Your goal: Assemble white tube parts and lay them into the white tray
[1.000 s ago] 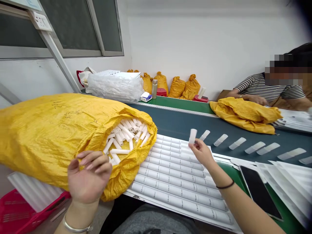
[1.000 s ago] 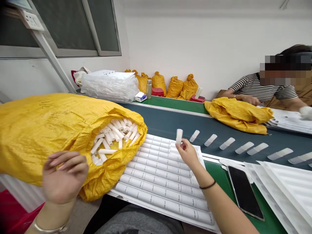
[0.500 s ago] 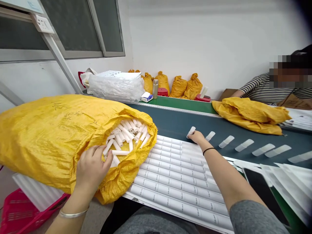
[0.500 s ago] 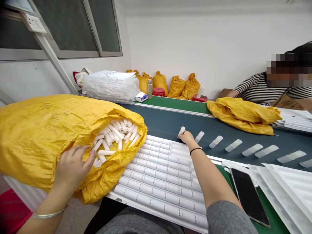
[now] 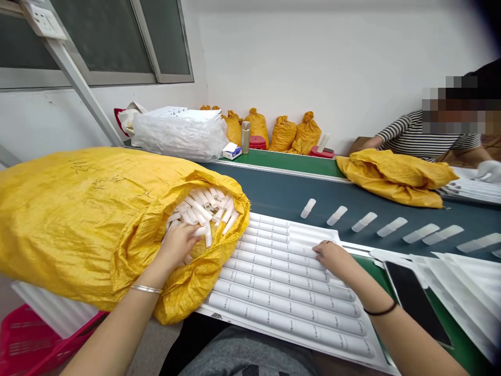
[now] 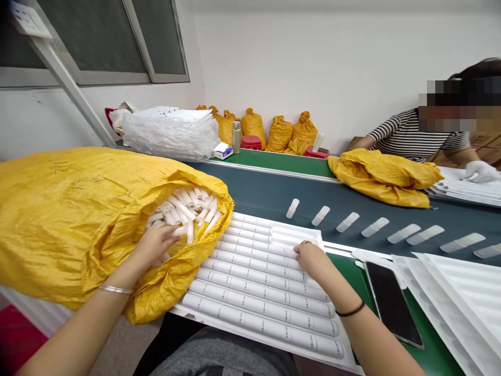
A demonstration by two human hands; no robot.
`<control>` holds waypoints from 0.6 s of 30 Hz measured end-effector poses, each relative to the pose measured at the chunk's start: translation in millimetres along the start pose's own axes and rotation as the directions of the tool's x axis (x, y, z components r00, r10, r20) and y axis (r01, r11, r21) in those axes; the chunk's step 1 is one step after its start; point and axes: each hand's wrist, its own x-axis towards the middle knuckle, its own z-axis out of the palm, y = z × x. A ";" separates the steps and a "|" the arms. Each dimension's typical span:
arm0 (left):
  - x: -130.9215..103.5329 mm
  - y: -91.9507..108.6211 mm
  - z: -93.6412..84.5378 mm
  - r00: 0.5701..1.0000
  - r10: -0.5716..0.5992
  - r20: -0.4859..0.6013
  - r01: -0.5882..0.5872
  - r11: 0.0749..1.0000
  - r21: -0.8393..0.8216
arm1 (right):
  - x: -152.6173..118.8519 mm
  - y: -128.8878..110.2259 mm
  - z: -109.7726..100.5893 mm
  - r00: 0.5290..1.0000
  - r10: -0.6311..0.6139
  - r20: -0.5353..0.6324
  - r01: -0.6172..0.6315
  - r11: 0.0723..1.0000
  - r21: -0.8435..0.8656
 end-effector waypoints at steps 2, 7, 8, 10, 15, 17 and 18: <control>-12.4 10.4 -13.3 0.989 0.041 -0.142 -0.062 0.988 -0.143 | -8.9 0.6 -3.1 0.998 -0.016 -0.056 0.016 1.000 -0.014; -47.3 68.5 -23.7 0.909 0.118 -0.399 -0.346 0.748 -0.567 | -53.4 -39.9 -8.9 0.884 0.078 -0.461 0.109 0.924 0.367; -53.0 83.4 -19.6 0.916 0.137 -0.377 -0.363 0.681 -0.636 | -67.0 -56.0 -6.2 0.857 0.069 -0.510 0.223 0.843 0.489; -62.4 112.0 -7.8 0.924 0.187 -0.333 -0.381 0.516 -0.767 | -91.5 -89.9 3.0 0.855 0.039 -0.517 0.388 0.613 0.688; -70.2 154.6 10.8 0.951 -0.052 -0.305 -0.308 -0.096 -0.946 | -107.2 -139.8 23.9 0.934 0.039 -0.355 0.336 0.242 0.910; -68.6 157.4 7.0 0.983 -0.133 -0.127 -0.172 -0.417 -0.893 | -102.2 -143.3 25.1 0.959 0.003 -0.283 0.281 0.128 0.951; -67.7 156.7 3.6 0.991 -0.131 -0.026 -0.094 -0.543 -0.834 | -99.9 -143.7 24.2 0.964 -0.016 -0.267 0.267 0.078 0.961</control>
